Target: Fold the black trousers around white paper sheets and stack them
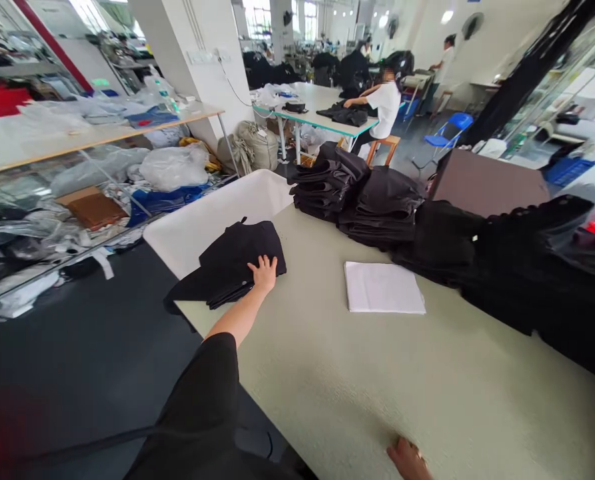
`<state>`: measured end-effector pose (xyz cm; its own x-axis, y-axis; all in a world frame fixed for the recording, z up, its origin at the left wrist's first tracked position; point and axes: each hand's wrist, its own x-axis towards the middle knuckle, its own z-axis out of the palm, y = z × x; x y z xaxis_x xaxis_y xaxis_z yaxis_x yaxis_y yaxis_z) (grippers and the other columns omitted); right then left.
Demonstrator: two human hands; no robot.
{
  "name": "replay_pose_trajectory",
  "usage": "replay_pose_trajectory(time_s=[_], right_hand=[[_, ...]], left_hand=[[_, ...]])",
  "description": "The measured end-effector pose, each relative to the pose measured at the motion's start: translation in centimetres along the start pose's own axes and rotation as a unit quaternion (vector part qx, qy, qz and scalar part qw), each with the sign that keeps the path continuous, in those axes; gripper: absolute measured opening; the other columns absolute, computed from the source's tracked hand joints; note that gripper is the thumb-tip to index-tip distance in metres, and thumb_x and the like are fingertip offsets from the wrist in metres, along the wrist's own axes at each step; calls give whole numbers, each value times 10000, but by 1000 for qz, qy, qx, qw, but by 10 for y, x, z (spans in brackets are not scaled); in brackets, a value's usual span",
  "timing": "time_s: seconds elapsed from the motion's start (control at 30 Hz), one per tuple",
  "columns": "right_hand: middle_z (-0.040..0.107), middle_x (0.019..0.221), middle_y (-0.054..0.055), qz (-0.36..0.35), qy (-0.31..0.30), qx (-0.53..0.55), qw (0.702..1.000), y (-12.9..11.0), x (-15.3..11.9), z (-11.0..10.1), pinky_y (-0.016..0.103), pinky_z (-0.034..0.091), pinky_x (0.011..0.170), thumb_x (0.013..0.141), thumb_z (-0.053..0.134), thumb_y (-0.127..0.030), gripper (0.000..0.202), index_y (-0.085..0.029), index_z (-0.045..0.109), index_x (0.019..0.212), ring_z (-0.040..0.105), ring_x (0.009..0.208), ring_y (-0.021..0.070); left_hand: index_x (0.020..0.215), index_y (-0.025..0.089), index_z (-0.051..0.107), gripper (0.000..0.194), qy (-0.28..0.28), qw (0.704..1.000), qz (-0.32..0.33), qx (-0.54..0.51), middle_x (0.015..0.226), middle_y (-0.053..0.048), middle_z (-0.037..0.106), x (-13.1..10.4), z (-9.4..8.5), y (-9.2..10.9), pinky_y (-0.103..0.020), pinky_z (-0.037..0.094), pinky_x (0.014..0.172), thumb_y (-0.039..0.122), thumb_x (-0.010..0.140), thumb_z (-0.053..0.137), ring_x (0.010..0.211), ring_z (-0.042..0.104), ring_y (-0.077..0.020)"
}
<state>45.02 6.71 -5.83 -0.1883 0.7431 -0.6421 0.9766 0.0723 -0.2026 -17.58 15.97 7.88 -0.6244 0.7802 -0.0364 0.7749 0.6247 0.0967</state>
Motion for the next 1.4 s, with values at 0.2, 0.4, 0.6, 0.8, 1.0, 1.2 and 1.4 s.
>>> replay_pose_trajectory(time_s=[0.2, 0.4, 0.6, 0.8, 1.0, 1.2, 1.4], right_hand=[[741, 966, 109, 43, -31, -1, 999, -7, 4, -2, 481, 514, 983, 838, 475, -383, 170, -283, 480, 701, 700, 1156, 336], [728, 998, 124, 46, -12, 7, 999, -5, 2, 6, 467, 504, 997, 863, 455, -344, 161, -274, 488, 722, 706, 1118, 323], [730, 963, 124, 18, -21, 27, 999, 1, -5, 3, 450, 512, 973, 890, 444, -393, 204, -269, 502, 738, 711, 1031, 309], [732, 961, 125, 19, -27, -4, 999, -5, -5, -9, 435, 510, 967, 912, 441, -390, 225, -256, 507, 744, 700, 1094, 313], [735, 1067, 158, 48, -58, -44, 996, -20, -7, -21, 399, 496, 965, 948, 436, -353, 214, -232, 542, 808, 708, 1092, 289], [720, 1077, 156, 54, -62, -54, 995, -17, -5, -18, 387, 490, 950, 976, 431, -352, 245, -201, 592, 872, 704, 1103, 286], [725, 1135, 184, 47, -66, -59, 995, -23, -7, -20, 376, 480, 965, 989, 434, -313, 266, -165, 653, 959, 673, 1174, 295]], left_hand=[[1306, 82, 631, 412, -12, 1000, -12, 1, 1341, -280, 601, 27, -13, -6, -681, 299, 1129, 121, 933, 459, 1304, 493, -387], [1231, 156, 673, 332, 123, 980, -87, -133, 1263, -108, 666, 38, -100, -41, -412, 434, 1102, 263, 917, 649, 1197, 560, -264], [1153, 190, 618, 345, 284, 944, -100, -133, 1217, -84, 622, -48, -95, -109, -401, 490, 1032, 102, 819, 632, 1179, 560, -266], [1059, 198, 633, 330, -19, 998, 55, 31, 1106, -116, 616, -123, 3, -57, -451, 439, 1076, 109, 747, 690, 1145, 549, -311], [1247, 140, 611, 514, -166, 982, 71, 53, 1278, -222, 609, -108, 11, 10, -626, 329, 1121, 251, 765, 750, 1240, 534, -397], [1530, 152, 405, 747, -159, 969, 116, -148, 1496, -250, 482, -69, 8, 106, -486, 419, 1083, 572, 936, 572, 1371, 474, -379], [1588, 106, 309, 952, -102, 984, -52, -136, 1469, -314, 472, -52, 39, 174, -597, 429, 1057, 382, 807, 777, 1372, 446, -436]])
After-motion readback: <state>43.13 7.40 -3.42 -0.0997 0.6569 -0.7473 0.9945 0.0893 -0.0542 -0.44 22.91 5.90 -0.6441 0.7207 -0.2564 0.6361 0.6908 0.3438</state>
